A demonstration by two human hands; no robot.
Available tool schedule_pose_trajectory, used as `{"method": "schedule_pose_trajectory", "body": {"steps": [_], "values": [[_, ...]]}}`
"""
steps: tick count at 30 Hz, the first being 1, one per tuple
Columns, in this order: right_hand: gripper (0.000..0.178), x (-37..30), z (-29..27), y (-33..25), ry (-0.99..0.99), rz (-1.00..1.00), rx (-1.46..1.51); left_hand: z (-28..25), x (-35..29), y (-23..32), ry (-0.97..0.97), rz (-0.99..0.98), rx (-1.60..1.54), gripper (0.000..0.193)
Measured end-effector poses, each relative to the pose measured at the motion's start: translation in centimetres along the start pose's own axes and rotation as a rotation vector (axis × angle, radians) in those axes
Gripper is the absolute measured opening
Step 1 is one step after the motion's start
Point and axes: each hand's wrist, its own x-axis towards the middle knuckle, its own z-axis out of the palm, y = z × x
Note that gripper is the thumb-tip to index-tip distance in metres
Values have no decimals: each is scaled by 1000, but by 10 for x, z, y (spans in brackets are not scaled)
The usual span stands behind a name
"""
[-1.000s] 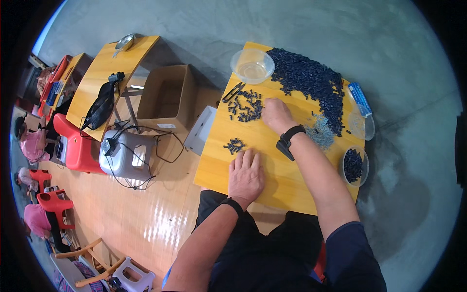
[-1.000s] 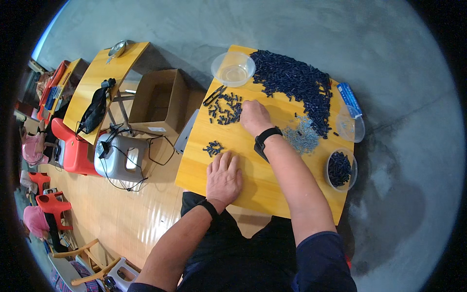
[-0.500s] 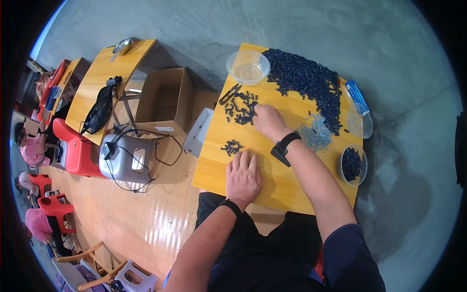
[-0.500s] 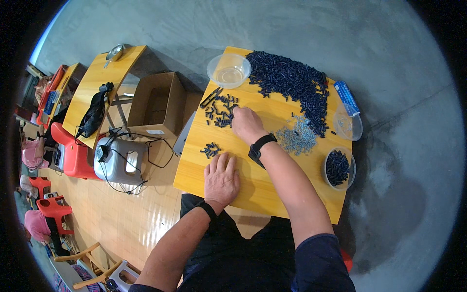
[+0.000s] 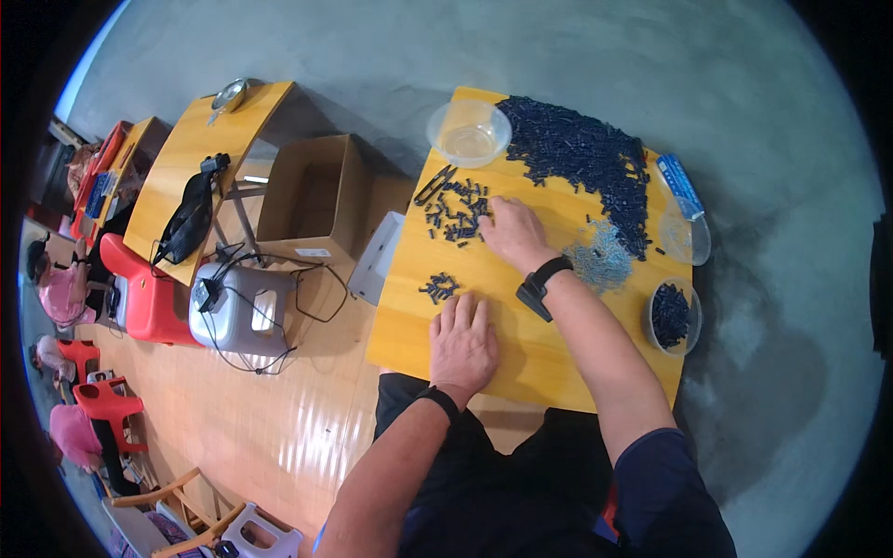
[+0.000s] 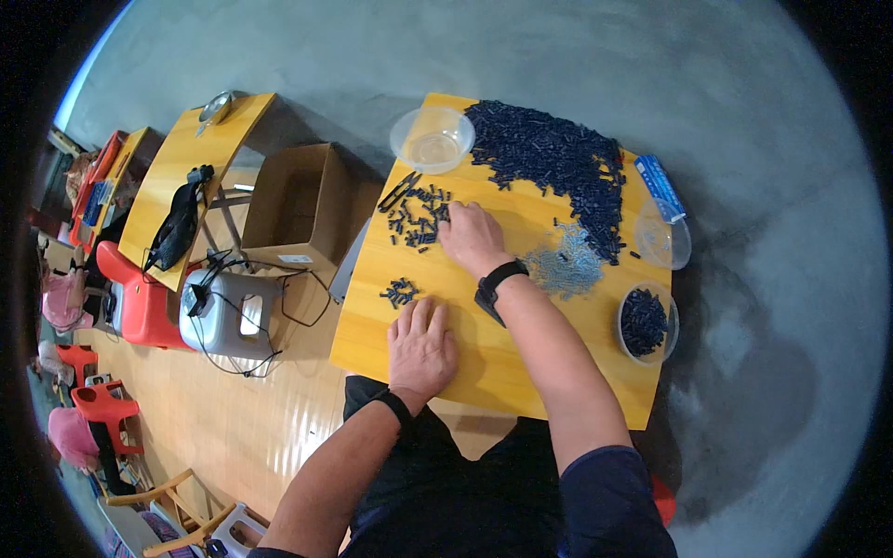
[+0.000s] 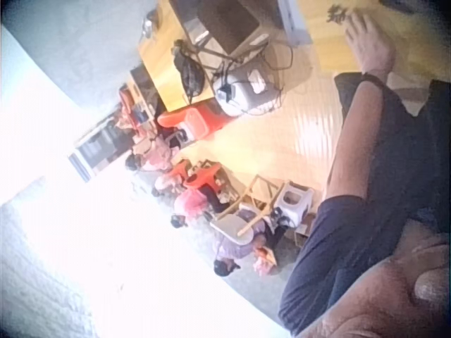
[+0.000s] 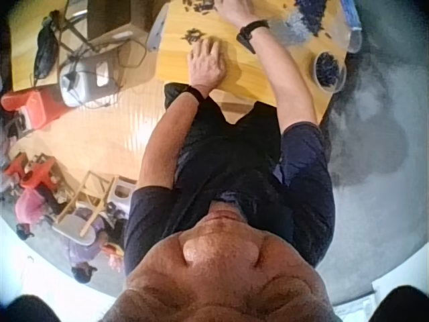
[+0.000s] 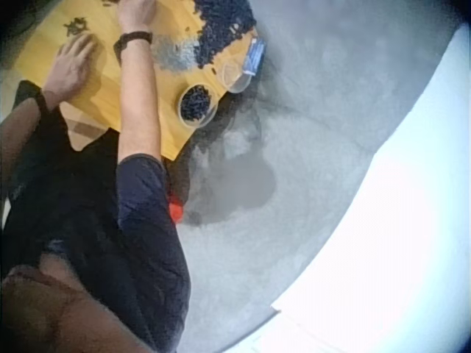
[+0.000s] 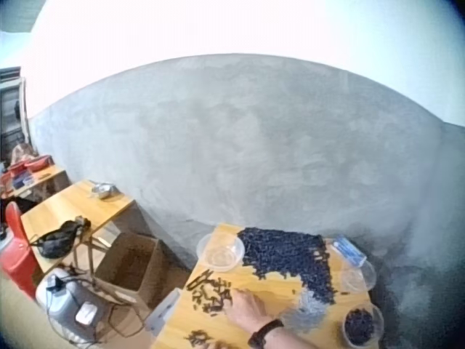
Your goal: Manually assembling small black plastic components by fitting them together at a workstation.
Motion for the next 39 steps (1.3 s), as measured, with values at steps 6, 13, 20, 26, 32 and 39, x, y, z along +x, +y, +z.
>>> {"method": "schedule_pose_trajectory", "body": {"steps": [6,13,20,26,32,39], "values": [[28,0,3,-14,-48,25,-4,0,-1,-3,-1,-4,57,43],[24,-5,9,-15,-29,-25,-16,-1,0,1,-4,-5,73,41],[23,-13,9,-24,-14,-35,33,-1,0,-1,-3,3,80,41],[21,-21,-9,5,32,-63,-30,-3,0,-1,-11,-6,89,41],[16,-28,-18,38,6,-129,-156,-2,-1,-1,-7,-9,86,40],[19,-6,-44,59,54,-2,-223,-2,0,-3,-33,-11,41,42]]}}
